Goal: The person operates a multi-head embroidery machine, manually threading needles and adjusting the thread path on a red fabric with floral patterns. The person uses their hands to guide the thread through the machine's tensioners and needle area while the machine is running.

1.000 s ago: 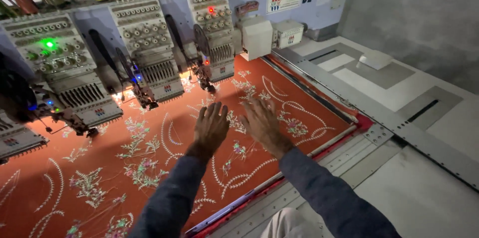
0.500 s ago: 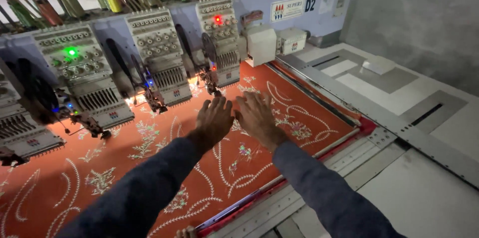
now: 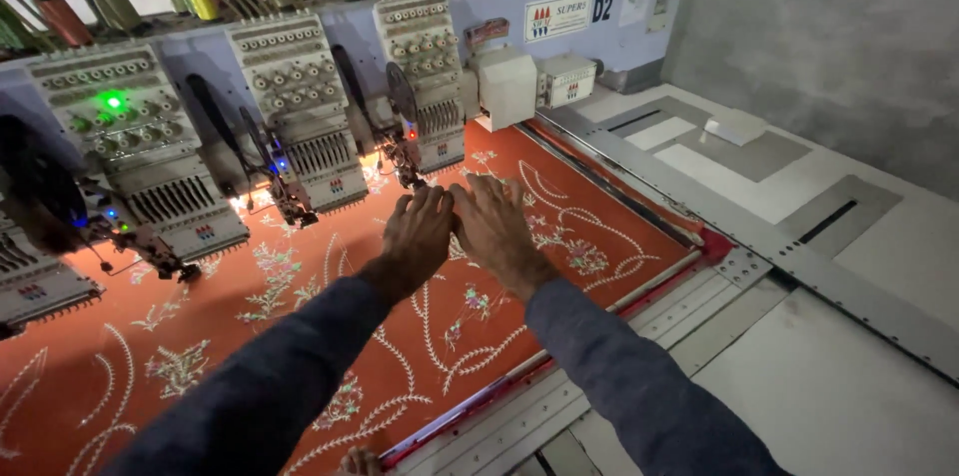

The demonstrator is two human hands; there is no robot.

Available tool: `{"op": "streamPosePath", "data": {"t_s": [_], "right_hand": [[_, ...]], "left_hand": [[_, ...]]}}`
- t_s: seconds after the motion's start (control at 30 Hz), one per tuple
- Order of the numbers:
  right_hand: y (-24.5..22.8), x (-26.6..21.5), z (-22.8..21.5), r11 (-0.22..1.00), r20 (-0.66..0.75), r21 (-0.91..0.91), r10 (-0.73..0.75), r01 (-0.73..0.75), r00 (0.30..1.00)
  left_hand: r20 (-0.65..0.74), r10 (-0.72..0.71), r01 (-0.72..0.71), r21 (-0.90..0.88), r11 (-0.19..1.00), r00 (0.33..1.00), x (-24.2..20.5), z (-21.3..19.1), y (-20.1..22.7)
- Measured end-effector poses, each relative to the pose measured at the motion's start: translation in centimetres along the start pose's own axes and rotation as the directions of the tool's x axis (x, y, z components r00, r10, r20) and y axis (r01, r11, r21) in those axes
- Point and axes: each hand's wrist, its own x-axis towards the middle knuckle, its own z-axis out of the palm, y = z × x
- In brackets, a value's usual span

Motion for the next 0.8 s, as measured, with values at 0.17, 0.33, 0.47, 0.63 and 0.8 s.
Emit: {"op": "streamPosePath", "data": {"t_s": [0.17, 0.33, 0.47, 0.63, 0.8], "right_hand": [[-0.2, -0.7, 1.3, 1.000, -0.011, -0.021, -0.017, 0.016, 1.000], [-0.7, -0.7, 1.1, 1.000, 0.026, -0.023, -0.007, 0.008, 1.000], [-1.5, -0.7, 1.4, 1.000, -0.012, -0.012, -0.022, 0.021, 1.000], [-0.7, 1.3, 5.7, 0.998, -0.011, -0.069, -0.002, 0.001, 1.000], [-1.7, 2.3, 6.8, 0.996, -0.036, -0.088, -0.008, 0.005, 0.999]], "left_hand": [[-0.037, -0.020, 0.020, -0.009, 1.000, 0.999, -0.7, 1.7, 0.8], [-0.056, -0.058, 0.053, -0.086, 0.995, 0.997, -0.9, 5.1, 0.4], [-0.111, -0.038, 0.028, -0.095, 0.995, 0.993, -1.6, 7.1, -0.2], [-0.159, -0.018, -0.004, -0.139, 0.990, 0.987, 0.0, 8.5, -1.8], [-0.282, 0.013, -0.039, -0.088, 0.995, 0.959, 0.0, 9.9, -3.4]]}}
